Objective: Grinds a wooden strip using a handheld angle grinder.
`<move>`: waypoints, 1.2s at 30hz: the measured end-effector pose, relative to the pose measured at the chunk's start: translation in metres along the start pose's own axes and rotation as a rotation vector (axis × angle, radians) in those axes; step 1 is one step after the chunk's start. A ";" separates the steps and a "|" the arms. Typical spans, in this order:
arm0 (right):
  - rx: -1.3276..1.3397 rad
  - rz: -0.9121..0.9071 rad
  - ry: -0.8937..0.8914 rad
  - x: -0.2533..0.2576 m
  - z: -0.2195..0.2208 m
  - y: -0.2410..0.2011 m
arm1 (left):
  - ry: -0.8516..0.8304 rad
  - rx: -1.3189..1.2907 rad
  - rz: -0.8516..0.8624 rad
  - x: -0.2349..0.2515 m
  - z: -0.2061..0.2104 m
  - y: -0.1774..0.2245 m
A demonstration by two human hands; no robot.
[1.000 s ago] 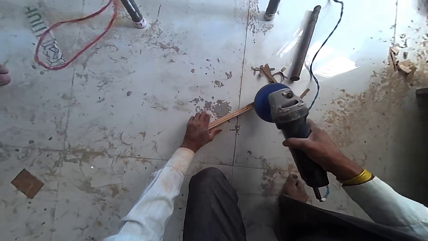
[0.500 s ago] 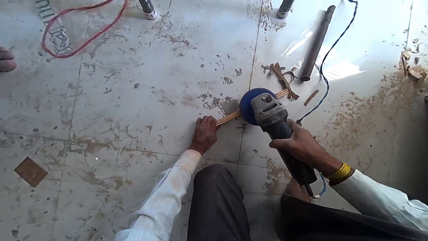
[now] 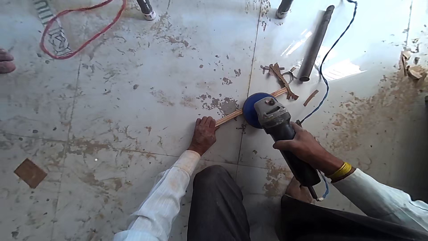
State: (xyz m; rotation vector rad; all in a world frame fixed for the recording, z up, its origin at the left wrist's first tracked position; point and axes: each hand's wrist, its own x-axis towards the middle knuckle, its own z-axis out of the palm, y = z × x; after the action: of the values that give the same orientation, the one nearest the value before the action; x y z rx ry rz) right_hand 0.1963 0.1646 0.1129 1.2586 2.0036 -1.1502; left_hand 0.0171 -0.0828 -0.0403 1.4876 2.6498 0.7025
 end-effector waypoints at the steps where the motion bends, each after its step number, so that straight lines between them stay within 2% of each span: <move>1: 0.009 0.005 0.008 0.002 -0.002 0.002 | 0.004 0.006 0.002 0.000 0.000 0.000; 10: 0.226 0.033 0.086 0.009 -0.022 0.021 | 0.008 0.033 0.018 0.000 0.000 0.001; 15: 0.166 0.016 0.141 0.003 -0.027 0.024 | 0.008 0.030 0.004 0.000 0.002 -0.001; 20: 0.073 -0.059 0.039 -0.006 -0.008 0.006 | -0.009 0.019 0.006 0.000 0.000 0.000; 25: -0.019 -0.056 -0.031 -0.001 0.008 -0.001 | -0.005 0.031 0.009 0.000 0.001 0.000; 36: 0.134 0.028 0.047 0.006 -0.008 0.026 | 0.003 0.024 0.009 -0.002 0.002 0.000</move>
State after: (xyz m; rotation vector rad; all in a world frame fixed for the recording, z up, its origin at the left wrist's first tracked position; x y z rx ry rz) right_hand 0.2170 0.1798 0.1029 1.3870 1.9642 -1.2702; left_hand 0.0182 -0.0836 -0.0424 1.5060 2.6651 0.6762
